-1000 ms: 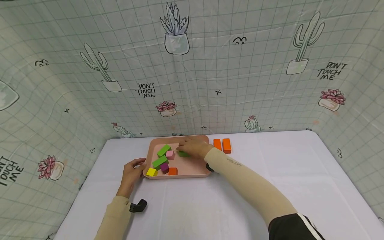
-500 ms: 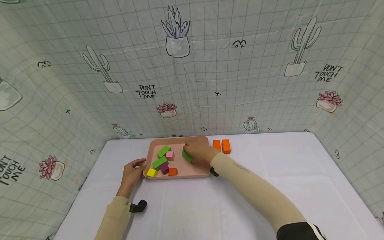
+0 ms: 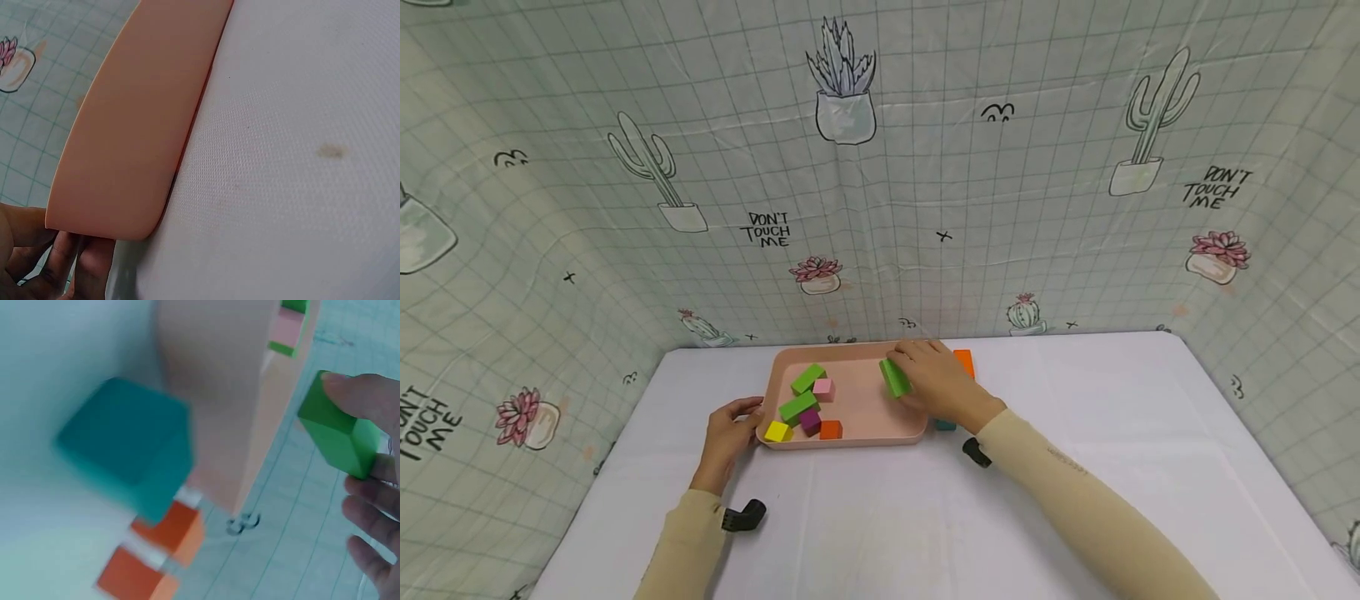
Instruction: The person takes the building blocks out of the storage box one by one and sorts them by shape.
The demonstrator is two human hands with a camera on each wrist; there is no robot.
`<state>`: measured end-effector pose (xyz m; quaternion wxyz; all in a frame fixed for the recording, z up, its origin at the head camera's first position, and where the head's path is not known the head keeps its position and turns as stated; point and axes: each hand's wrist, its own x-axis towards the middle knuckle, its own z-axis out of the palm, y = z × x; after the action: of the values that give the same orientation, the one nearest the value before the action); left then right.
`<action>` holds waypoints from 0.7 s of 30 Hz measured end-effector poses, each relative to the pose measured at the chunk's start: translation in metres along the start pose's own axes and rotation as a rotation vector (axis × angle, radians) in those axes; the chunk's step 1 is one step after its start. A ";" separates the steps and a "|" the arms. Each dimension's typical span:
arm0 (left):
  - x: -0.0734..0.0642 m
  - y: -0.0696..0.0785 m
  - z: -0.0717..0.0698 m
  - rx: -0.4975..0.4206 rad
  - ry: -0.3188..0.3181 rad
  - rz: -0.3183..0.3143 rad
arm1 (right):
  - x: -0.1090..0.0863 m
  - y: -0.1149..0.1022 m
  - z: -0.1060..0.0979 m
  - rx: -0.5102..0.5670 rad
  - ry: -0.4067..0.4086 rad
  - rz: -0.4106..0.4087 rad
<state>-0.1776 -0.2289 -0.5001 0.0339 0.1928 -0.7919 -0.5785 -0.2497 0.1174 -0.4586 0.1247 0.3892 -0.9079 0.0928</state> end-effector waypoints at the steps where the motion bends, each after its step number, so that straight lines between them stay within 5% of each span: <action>1: 0.000 0.000 0.000 0.004 0.001 0.003 | -0.006 0.004 0.000 -0.003 0.033 -0.006; 7: -0.001 0.002 0.000 0.008 0.007 0.003 | -0.041 0.026 -0.001 -0.014 0.159 0.019; 21: -0.001 0.001 0.002 0.021 0.010 -0.029 | -0.099 0.055 -0.007 0.016 0.190 0.157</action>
<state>-0.1777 -0.2262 -0.4999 0.0272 0.2077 -0.7949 -0.5695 -0.2227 0.2239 -0.4856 0.1997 0.3074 -0.9189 0.1459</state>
